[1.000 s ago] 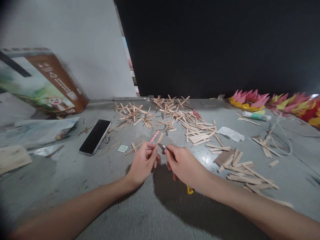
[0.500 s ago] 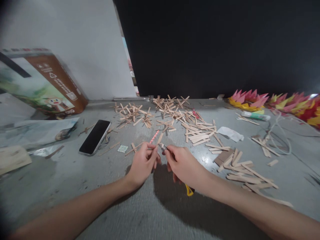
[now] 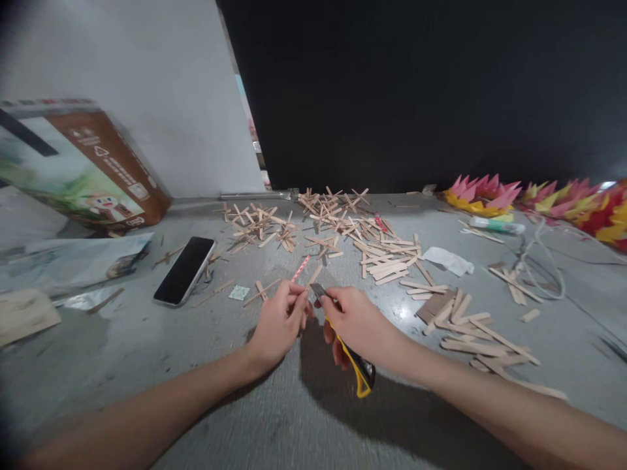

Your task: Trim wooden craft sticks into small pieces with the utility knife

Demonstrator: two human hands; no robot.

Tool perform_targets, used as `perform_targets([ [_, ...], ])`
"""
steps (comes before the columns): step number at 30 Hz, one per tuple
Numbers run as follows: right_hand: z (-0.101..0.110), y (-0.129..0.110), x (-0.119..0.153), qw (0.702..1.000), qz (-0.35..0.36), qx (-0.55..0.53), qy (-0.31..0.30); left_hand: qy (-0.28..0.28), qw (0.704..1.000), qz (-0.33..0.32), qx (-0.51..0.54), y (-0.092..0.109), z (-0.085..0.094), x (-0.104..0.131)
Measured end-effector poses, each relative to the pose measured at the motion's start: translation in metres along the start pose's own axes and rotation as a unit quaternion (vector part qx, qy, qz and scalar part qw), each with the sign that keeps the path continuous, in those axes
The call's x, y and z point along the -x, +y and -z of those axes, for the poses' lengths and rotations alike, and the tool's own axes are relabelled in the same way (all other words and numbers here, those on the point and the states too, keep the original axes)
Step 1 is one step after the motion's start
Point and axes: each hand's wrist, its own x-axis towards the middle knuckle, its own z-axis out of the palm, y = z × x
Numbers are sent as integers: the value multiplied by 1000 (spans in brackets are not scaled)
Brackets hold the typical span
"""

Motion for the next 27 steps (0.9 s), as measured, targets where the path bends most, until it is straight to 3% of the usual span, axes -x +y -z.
perform_targets([
  [12,1,2,-5,999,-31,-34,-8,-10,1000,16,1,0,-1,0],
  [18,-2,2,-5,998,-37,-38,-15,-23,998,-14,-59,-5,1,0],
  [27,-3,2,-4,996,-21,-80,-12,-15,1000,10,-16,-3,-1,-2],
])
